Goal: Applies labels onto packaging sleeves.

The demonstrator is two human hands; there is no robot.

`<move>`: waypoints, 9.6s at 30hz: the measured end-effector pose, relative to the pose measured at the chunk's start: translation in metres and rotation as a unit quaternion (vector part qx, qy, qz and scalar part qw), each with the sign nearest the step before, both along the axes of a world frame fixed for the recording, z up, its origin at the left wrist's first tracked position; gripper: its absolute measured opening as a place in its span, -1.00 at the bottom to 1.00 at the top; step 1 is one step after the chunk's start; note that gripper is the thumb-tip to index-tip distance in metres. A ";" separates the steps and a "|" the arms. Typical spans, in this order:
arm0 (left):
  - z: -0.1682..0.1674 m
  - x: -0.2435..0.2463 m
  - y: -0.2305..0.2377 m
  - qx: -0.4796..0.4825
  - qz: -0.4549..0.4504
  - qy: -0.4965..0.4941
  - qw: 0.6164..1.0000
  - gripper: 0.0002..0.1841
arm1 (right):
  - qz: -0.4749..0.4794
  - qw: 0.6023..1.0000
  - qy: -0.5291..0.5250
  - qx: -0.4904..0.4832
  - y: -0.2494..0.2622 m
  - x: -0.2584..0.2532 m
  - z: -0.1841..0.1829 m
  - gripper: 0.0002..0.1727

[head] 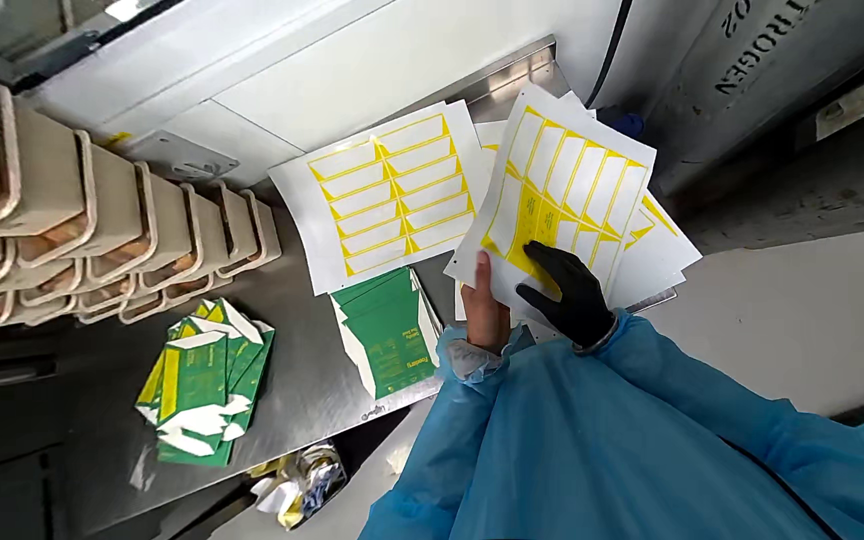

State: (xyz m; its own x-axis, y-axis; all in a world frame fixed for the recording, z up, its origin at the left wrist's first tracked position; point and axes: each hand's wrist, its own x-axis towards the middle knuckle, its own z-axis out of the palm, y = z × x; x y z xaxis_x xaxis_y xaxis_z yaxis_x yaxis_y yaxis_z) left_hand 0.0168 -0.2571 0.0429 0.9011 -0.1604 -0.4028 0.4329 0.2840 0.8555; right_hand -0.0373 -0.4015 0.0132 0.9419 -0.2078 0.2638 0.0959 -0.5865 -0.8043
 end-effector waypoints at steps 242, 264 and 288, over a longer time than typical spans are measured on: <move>-0.018 0.027 0.286 0.522 -0.045 -0.172 0.834 -0.63 | 0.202 0.853 0.315 -0.365 -0.024 -0.057 -0.054 0.16; -0.007 -0.050 0.028 -0.015 -0.005 0.092 0.996 -0.48 | 0.053 0.987 0.039 -0.147 -0.003 -0.033 0.032 -0.56; 0.009 -0.025 -0.003 0.072 -0.047 -0.114 0.990 -0.78 | -0.062 0.978 0.041 0.194 0.007 -0.019 0.045 -0.85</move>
